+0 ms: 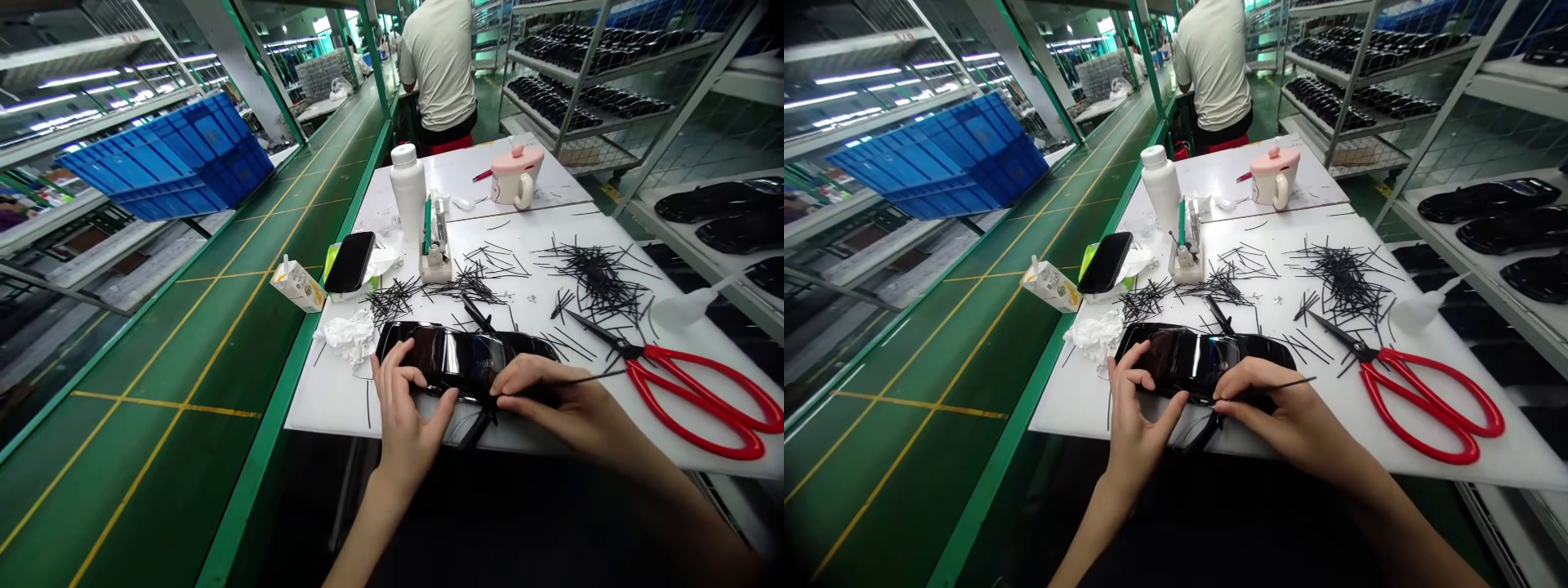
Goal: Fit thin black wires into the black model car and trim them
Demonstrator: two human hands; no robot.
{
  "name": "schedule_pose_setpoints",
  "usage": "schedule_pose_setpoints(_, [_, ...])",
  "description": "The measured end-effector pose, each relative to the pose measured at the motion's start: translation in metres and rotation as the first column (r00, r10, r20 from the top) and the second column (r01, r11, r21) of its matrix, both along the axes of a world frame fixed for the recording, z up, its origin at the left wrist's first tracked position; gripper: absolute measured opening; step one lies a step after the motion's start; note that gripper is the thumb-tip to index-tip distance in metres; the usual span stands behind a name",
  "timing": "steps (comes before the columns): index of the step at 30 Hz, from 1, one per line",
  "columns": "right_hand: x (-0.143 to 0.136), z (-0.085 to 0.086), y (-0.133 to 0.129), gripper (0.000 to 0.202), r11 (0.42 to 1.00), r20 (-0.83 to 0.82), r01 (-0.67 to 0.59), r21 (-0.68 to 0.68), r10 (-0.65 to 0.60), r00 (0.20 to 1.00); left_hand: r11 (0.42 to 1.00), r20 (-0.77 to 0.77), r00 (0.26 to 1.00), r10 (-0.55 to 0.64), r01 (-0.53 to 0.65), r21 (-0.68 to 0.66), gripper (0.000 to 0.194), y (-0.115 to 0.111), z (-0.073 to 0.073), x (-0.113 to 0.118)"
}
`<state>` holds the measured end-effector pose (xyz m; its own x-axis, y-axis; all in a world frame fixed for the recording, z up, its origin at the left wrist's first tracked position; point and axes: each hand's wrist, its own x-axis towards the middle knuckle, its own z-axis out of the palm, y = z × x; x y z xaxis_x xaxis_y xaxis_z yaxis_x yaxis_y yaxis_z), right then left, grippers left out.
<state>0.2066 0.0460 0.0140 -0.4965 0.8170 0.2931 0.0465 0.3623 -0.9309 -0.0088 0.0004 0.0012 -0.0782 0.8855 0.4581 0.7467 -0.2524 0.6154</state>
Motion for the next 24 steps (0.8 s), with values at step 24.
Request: schedule_pose_setpoints(24, [-0.011, -0.007, -0.007, 0.008, 0.951, 0.205, 0.039, 0.307, -0.106, 0.973, 0.998, -0.099, 0.995, 0.013, -0.008, 0.058, 0.029, 0.004, -0.012, 0.002])
